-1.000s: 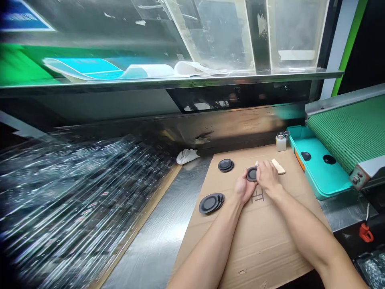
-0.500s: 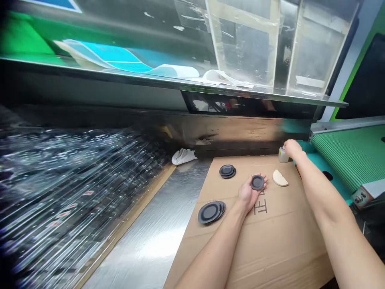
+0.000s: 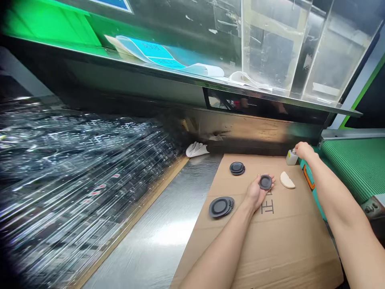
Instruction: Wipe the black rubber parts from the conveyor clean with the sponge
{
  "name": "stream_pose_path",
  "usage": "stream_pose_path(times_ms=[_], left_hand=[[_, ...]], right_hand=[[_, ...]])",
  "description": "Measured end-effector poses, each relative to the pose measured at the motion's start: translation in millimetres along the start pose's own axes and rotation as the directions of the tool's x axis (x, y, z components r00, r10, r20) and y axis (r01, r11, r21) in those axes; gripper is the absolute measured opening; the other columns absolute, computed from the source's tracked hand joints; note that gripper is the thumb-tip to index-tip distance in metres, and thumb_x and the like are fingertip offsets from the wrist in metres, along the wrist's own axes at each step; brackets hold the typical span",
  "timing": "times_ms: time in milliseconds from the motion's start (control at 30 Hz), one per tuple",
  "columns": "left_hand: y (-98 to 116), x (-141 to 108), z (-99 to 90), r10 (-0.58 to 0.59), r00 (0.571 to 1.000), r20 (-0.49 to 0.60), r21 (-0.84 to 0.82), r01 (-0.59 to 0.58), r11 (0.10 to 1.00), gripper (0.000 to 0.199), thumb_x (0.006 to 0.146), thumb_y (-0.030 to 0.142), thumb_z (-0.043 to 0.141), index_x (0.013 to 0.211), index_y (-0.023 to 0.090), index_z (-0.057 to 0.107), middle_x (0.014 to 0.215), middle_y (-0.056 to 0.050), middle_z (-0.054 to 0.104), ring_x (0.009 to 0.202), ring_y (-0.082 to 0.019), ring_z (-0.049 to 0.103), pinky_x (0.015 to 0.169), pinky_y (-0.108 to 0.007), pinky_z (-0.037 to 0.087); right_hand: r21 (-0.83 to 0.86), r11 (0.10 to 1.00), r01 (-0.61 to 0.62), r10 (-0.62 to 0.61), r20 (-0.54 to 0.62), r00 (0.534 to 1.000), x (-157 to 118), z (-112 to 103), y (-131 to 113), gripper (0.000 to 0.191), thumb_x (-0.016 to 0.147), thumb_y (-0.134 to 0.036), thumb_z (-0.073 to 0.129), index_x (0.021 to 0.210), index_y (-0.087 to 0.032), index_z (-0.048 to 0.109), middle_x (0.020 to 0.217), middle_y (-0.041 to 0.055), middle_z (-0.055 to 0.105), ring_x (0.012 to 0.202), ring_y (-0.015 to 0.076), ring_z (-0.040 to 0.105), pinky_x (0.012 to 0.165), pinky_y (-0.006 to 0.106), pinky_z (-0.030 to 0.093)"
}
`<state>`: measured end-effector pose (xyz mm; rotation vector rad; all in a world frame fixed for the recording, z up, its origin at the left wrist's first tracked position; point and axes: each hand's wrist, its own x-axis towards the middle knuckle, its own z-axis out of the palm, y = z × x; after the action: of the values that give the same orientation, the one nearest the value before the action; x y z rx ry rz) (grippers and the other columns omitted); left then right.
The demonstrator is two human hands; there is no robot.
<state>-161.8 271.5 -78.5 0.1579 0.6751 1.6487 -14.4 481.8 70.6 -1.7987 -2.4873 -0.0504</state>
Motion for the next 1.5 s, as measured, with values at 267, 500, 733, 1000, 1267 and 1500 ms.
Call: stream_pose_path(times_ms=[267, 500, 733, 1000, 1267, 1500], left_hand=[[1.5, 5.7, -4.1, -0.015, 0.999, 0.05, -0.079, 0.019, 0.997, 0.038, 0.103, 0.038, 0.035, 0.1, 0.012, 0.062, 0.101, -0.017, 0.073, 0.092, -0.024, 0.072, 0.077, -0.037, 0.058], [-6.1, 10.3, -10.1, 0.076, 0.997, 0.003, -0.127, -0.075, 0.989, 0.028, 0.101, 0.027, 0.046, 0.089, 0.013, 0.066, 0.085, -0.007, 0.072, 0.085, -0.015, 0.069, 0.09, -0.028, 0.054], [-4.6, 7.6, -7.5, 0.068, 0.998, 0.007, -0.092, -0.067, 0.994, 0.035, 0.102, 0.026, 0.039, 0.089, 0.012, 0.068, 0.09, -0.011, 0.073, 0.094, -0.019, 0.07, 0.098, -0.034, 0.053], [0.4, -0.7, -4.5, 0.024, 0.999, -0.039, -0.084, -0.027, 0.996, 0.04, 0.103, 0.029, 0.034, 0.101, 0.011, 0.069, 0.096, -0.013, 0.074, 0.103, -0.021, 0.069, 0.103, -0.035, 0.05], [0.6, -0.9, -4.8, 0.033, 0.999, -0.035, -0.075, -0.036, 0.997, 0.04, 0.104, 0.03, 0.033, 0.104, 0.009, 0.068, 0.104, -0.016, 0.073, 0.108, -0.022, 0.068, 0.104, -0.038, 0.05], [1.3, -2.8, -3.2, 0.048, 0.997, -0.058, -0.051, -0.051, 0.997, 0.041, 0.104, 0.031, 0.032, 0.102, 0.011, 0.067, 0.1, -0.014, 0.074, 0.103, -0.022, 0.07, 0.102, -0.04, 0.051]], right_hand=[[0.273, 0.86, 0.43, -0.293, -0.425, 0.856, -104.1, 53.9, -60.7, 0.03, 0.099, -0.033, 0.048, 0.108, -0.02, 0.074, 0.1, 0.0083, 0.071, 0.093, 0.0195, 0.063, 0.084, 0.027, 0.044], [0.299, 0.797, 0.525, -0.383, -0.421, 0.822, -156.1, 126.5, -104.4, 0.022, 0.099, -0.022, 0.047, 0.098, -0.02, 0.068, 0.095, 0.007, 0.064, 0.092, 0.02, 0.057, 0.081, 0.029, 0.043], [0.305, 0.765, 0.567, -0.434, -0.406, 0.804, -158.5, 132.1, -94.5, 0.018, 0.097, -0.018, 0.047, 0.096, -0.019, 0.064, 0.099, 0.0079, 0.062, 0.096, 0.0206, 0.056, 0.085, 0.03, 0.043], [0.398, 0.657, 0.641, -0.516, -0.383, 0.767, -157.7, 135.8, -98.3, 0.013, 0.095, -0.019, 0.053, 0.091, -0.021, 0.065, 0.097, 0.005, 0.064, 0.094, 0.0183, 0.057, 0.085, 0.028, 0.044], [0.416, 0.689, 0.594, -0.524, -0.28, 0.804, -165.8, 124.6, -95.1, 0.012, 0.092, -0.018, 0.054, 0.091, -0.02, 0.066, 0.101, 0.0057, 0.065, 0.095, 0.0181, 0.058, 0.085, 0.028, 0.044], [0.345, 0.841, 0.417, -0.368, -0.199, 0.908, -169.6, 123.9, -84.8, 0.012, 0.094, -0.018, 0.05, 0.096, -0.02, 0.062, 0.101, 0.0072, 0.063, 0.091, 0.0192, 0.058, 0.078, 0.028, 0.043]])
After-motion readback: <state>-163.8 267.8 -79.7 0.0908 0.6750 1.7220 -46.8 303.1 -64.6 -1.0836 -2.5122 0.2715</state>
